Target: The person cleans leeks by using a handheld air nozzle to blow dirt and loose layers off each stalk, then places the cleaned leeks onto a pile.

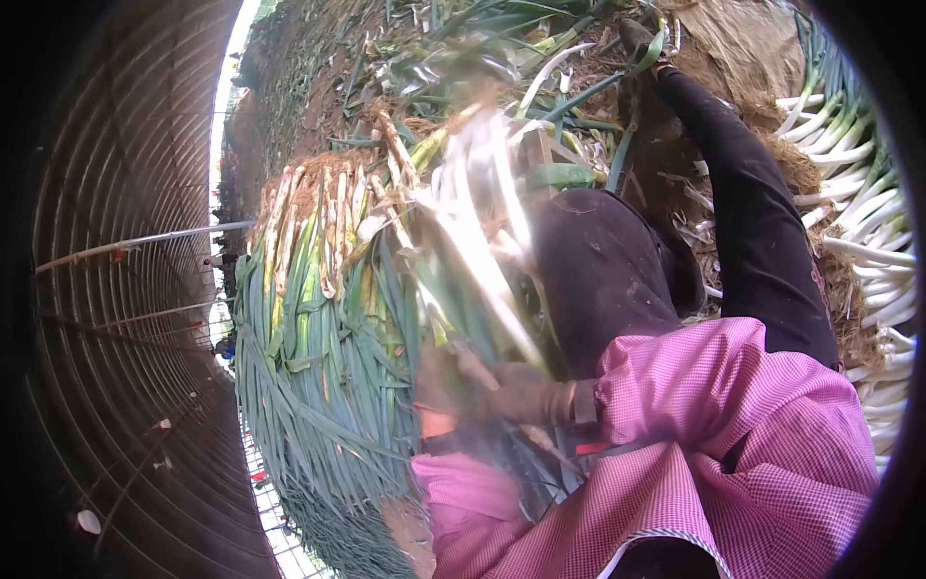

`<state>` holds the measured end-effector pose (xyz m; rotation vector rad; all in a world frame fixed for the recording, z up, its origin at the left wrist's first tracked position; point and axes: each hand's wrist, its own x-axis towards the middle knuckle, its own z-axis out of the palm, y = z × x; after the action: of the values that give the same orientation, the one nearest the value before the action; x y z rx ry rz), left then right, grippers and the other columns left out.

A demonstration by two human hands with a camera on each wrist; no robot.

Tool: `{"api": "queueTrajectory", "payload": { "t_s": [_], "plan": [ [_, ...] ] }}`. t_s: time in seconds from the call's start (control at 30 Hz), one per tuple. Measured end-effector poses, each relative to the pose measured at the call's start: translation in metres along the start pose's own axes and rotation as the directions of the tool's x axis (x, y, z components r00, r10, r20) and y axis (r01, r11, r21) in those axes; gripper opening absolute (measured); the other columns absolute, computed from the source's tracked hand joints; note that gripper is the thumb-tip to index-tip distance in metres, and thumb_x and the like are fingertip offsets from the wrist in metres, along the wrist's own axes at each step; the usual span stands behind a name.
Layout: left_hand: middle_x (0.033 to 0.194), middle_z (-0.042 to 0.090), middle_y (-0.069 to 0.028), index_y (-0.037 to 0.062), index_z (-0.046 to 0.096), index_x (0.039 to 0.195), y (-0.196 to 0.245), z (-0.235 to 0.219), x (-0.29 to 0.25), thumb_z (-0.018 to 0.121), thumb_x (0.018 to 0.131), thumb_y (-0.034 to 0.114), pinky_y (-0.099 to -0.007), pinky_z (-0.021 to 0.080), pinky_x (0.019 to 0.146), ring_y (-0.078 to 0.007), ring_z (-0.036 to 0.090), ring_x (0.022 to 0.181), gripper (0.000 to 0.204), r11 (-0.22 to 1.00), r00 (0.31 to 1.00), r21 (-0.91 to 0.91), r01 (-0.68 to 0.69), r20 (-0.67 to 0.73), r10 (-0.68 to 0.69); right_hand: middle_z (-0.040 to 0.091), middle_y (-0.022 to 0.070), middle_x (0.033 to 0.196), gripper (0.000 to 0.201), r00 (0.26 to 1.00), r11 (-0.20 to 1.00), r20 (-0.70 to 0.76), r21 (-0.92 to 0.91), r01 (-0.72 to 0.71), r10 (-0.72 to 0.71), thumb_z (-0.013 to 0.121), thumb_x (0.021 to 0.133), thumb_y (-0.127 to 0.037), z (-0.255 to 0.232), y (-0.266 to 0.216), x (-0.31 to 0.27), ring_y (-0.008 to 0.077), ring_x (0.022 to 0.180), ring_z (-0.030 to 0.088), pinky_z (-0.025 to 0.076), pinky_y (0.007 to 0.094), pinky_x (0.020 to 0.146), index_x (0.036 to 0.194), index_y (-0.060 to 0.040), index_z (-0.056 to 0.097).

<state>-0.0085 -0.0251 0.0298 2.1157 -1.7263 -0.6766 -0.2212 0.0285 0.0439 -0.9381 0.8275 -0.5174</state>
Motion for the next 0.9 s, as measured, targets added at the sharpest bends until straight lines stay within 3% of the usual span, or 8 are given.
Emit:
{"api": "queueTrajectory", "payload": {
  "t_s": [0.3, 0.43, 0.53, 0.7, 0.8, 0.9],
  "plan": [
    [0.097, 0.062, -0.0099, -0.0014, 0.054, 0.119, 0.015, 0.019, -0.055, 0.064, 0.078, 0.011, -0.0311, 0.047, 0.073, -0.0205, 0.058, 0.085, 0.043, 0.955, 0.991, -0.272, 0.119, 0.099, -0.096, 0.064, 0.0158, 0.082, 0.042, 0.997, 0.985, -0.059, 0.16, 0.056, -0.047, 0.073, 0.066, -0.028, -0.001, 0.009, 0.022, 0.0249, 0.08, 0.063, 0.049, 0.0358, 0.072, 0.091, 0.0044, 0.062],
    [0.1, 0.061, -0.0088, 0.0003, 0.053, 0.122, 0.009, 0.034, -0.096, 0.064, 0.08, 0.011, -0.0299, 0.047, 0.075, -0.019, 0.058, 0.088, 0.045, 0.957, 0.986, -0.258, 0.136, 0.126, -0.106, 0.064, 0.0178, 0.085, 0.046, 0.997, 0.992, -0.047, 0.102, 0.069, -0.064, 0.073, 0.066, -0.03, -0.006, 0.0, 0.017, 0.0269, 0.083, 0.063, 0.049, 0.036, 0.075, 0.094, 0.0048, 0.062],
    [0.102, 0.06, -0.0079, 0.0015, 0.052, 0.124, 0.004, 0.041, -0.126, 0.063, 0.081, 0.011, -0.0291, 0.046, 0.076, -0.0179, 0.057, 0.09, 0.046, 0.958, 0.986, -0.244, 0.15, 0.107, -0.128, 0.064, 0.0193, 0.088, 0.048, 0.996, 0.984, -0.071, 0.169, 0.058, -0.046, 0.074, 0.066, -0.031, -0.008, -0.006, 0.012, 0.0287, 0.086, 0.063, 0.049, 0.0363, 0.076, 0.095, 0.0051, 0.062],
    [0.105, 0.059, -0.0065, 0.0036, 0.051, 0.128, 0.021, 0.04, -0.164, 0.063, 0.082, 0.011, -0.0276, 0.046, 0.078, -0.016, 0.056, 0.093, 0.048, 0.948, 0.981, -0.256, 0.191, 0.087, -0.174, 0.063, 0.0188, 0.086, 0.045, 0.999, 0.995, -0.04, 0.093, 0.033, -0.029, 0.074, 0.067, -0.029, -0.006, 0.004, 0.026, 0.0282, 0.082, 0.063, 0.05, 0.0358, 0.074, 0.092, 0.0066, 0.062],
    [0.1, 0.056, -0.0021, 0.0038, 0.049, 0.13, 0.037, 0.03, -0.171, 0.06, 0.082, 0.009, -0.0236, 0.044, 0.074, -0.0105, 0.053, 0.086, 0.05, 0.96, 0.982, -0.239, 0.148, 0.148, -0.115, 0.064, 0.0183, 0.085, 0.045, 0.999, 0.994, -0.017, 0.101, -0.026, 0.028, 0.071, 0.069, -0.034, -0.005, 0.002, 0.027, 0.0272, 0.079, 0.063, 0.049, 0.0363, 0.072, 0.093, 0.0037, 0.065],
    [0.099, 0.057, -0.0027, 0.0044, 0.048, 0.132, 0.039, 0.025, -0.176, 0.059, 0.08, 0.009, -0.025, 0.044, 0.073, -0.0108, 0.053, 0.083, 0.054, 0.977, 0.978, -0.145, 0.156, 0.159, -0.133, 0.064, 0.0192, 0.087, 0.047, 0.999, 0.99, -0.023, 0.132, -0.045, 0.049, 0.07, 0.07, -0.037, -0.004, 0.004, 0.027, 0.0274, 0.08, 0.062, 0.048, 0.0372, 0.073, 0.096, 0.002, 0.066]
  ]
}}
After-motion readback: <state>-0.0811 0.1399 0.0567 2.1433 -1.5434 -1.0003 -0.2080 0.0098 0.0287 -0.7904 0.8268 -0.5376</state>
